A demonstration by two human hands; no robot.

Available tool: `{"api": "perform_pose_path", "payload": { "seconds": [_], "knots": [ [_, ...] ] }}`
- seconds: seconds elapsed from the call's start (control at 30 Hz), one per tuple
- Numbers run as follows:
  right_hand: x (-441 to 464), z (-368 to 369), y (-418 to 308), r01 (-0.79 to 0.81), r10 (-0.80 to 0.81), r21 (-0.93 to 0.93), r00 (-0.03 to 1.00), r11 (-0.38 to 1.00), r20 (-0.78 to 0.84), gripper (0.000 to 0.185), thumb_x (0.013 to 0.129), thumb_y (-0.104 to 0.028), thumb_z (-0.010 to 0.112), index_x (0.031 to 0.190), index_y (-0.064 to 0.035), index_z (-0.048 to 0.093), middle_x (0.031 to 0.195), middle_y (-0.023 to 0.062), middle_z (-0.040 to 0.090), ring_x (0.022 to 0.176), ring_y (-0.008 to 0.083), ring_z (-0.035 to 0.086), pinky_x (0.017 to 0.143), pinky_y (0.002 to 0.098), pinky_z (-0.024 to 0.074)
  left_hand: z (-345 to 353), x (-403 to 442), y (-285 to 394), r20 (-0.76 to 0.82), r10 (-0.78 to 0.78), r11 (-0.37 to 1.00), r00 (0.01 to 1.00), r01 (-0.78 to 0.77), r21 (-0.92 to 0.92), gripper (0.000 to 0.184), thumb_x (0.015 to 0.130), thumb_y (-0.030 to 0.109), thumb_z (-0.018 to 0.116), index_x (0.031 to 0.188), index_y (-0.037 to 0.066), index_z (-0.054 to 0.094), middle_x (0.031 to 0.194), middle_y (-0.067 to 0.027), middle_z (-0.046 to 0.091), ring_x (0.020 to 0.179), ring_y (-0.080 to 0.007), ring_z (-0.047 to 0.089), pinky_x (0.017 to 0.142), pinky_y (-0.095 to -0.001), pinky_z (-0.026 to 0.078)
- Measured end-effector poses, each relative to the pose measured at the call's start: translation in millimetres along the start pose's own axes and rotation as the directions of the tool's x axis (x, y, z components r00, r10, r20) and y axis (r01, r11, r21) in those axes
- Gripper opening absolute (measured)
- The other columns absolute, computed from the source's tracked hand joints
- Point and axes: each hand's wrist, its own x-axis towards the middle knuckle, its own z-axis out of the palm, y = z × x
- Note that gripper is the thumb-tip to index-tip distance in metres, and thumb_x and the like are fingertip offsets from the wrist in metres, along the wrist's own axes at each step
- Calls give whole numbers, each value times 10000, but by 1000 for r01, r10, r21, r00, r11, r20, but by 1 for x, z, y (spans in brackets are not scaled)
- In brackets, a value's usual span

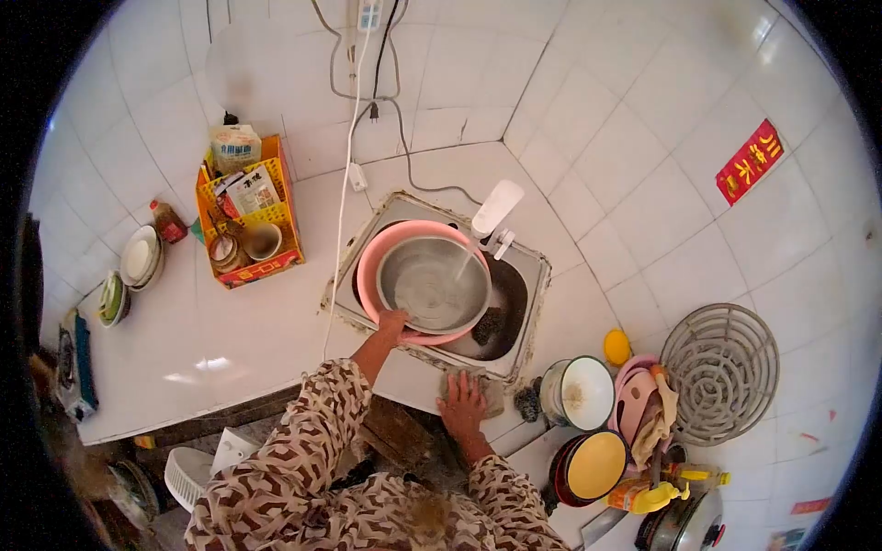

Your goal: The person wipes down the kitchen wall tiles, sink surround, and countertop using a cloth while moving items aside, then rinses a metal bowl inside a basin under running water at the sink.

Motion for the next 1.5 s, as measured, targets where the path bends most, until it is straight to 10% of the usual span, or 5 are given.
{"api": "perform_pose_path", "payload": {
  "seconds": [0.47, 0.53, 0.6, 1.5],
  "knots": [
    [-1, -4, 1, 34, -49, -102, 988, 994, -146, 758, 820, -348, 666, 1432, -126, 279, 1487, 139, 235, 1303, 367, 281, 951, 545, 252, 20, -42, 23, -77, -50, 982, 996, 63, 177, 301, 807, -34, 479, 1102, -95, 467, 1064, -245, 542, 900, -419, 596, 704, -484, 593],
    [0, -2, 0, -3, -7, -84, 993, 996, -116, 766, 817, -352, 669, 1435, -131, 274, 1486, 131, 241, 1310, 361, 276, 958, 539, 250, -48, 130, -44, 97, -131, 980, 987, 114, 162, 382, 876, 16, 493, 1230, -81, 387, 1261, -244, 443, 1021, -400, 557, 815, -491, 572],
    [1, 1, 1, -3, -7, -74, 992, 997, -125, 730, 846, -349, 640, 1439, -141, 269, 1494, 119, 223, 1327, 355, 251, 971, 545, 236, 12, -20, 12, -74, 12, 963, 997, 9, 270, 329, 831, 0, 513, 1135, -113, 452, 1052, -262, 548, 879, -419, 603, 680, -464, 608],
    [-1, 0, 0, -73, 73, -8, 994, 997, 77, 634, 935, -372, 506, 1462, -191, 203, 1535, 71, 89, 1376, 340, 129, 1007, 564, 148, 13, -24, 21, 20, -79, 987, 997, 75, 144, 384, 809, -84, 507, 1171, -73, 382, 1131, -192, 436, 961, -345, 545, 749, -429, 617]
  ]
}}
